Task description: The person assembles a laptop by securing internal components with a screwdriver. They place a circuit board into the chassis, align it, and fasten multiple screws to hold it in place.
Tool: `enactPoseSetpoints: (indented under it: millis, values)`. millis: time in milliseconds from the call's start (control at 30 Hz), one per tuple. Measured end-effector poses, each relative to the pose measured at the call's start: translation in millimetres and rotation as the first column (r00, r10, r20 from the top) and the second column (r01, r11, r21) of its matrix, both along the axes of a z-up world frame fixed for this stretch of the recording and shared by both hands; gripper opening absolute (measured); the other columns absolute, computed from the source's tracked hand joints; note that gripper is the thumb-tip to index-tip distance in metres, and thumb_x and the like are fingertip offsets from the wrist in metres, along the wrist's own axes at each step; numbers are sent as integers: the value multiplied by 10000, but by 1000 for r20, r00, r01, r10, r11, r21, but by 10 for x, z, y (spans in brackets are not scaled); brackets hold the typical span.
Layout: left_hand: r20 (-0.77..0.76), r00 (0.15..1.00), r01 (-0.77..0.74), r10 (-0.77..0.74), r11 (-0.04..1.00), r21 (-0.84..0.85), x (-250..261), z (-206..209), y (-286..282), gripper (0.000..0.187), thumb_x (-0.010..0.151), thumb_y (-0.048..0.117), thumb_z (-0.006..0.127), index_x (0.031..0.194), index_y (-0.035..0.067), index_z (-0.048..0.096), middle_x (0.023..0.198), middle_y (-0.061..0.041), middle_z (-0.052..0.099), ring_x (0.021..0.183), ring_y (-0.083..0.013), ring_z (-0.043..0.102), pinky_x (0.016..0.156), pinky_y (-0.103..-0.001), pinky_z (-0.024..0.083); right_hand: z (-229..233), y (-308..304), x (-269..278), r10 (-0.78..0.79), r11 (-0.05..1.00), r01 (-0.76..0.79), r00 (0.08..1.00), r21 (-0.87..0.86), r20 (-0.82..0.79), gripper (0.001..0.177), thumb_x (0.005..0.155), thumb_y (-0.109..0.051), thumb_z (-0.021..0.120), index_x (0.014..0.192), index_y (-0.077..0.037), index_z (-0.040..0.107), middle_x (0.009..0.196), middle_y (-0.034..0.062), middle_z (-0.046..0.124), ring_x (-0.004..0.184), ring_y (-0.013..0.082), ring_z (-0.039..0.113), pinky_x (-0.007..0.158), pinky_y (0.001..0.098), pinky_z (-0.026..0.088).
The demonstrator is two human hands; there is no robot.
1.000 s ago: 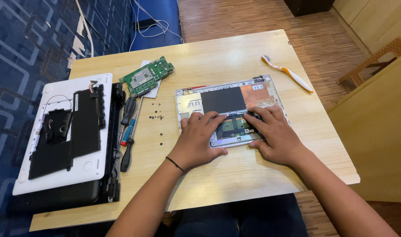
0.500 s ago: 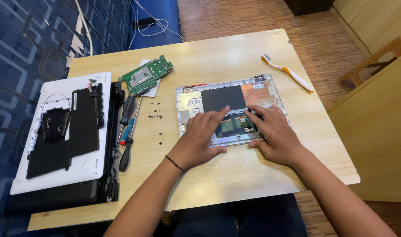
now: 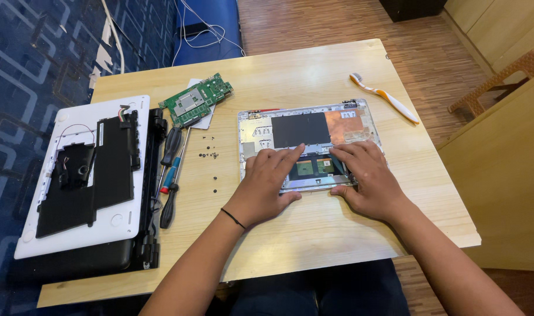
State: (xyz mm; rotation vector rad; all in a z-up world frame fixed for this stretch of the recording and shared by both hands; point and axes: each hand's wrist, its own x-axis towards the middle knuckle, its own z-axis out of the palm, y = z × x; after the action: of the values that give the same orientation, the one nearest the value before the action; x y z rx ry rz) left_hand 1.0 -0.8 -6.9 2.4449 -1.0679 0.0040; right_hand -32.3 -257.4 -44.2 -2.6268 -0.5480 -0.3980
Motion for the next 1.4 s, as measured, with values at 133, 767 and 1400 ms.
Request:
enactPoseSetpoints:
  millis: [133, 767, 1400]
  values:
    - [-1, 1000, 2, -2, 1000, 28, 12, -5, -3, 867, 761, 273, 771, 1485, 152, 310, 1246, -135, 530, 1169, -318, 430, 973, -489, 282, -51, -11, -3, -5, 1000, 5, 1000, -15, 23, 700, 724, -453, 737, 1333, -180, 524, 1247, 24, 562, 1231, 275, 418, 1132, 478, 195]
    - [48, 878, -465, 476, 873, -150, 493, -195, 459, 328, 893, 213, 607, 1216, 158, 592, 1069, -37, 580, 1067, -263, 512, 896, -442, 368, -67, -114, -35, 124, 992, -125, 988, 6, 97, 290, 757, -430, 697, 944, -209, 719, 1060, -18, 670, 1156, 274, 522, 1110, 478, 296]
    - [-145, 880, -474, 452, 832, -288, 740, -315, 645, 322, 833, -10, 575, 1145, 62, 612, 923, -131, 671, 894, -332, 668, 814, -425, 520, 304, 1064, 1538, 38, 991, -70, 962, -111, -269, 118, 742, -294, 769, 815, -230, 701, 791, -53, 587, 965, 207, 539, 856, 399, 458]
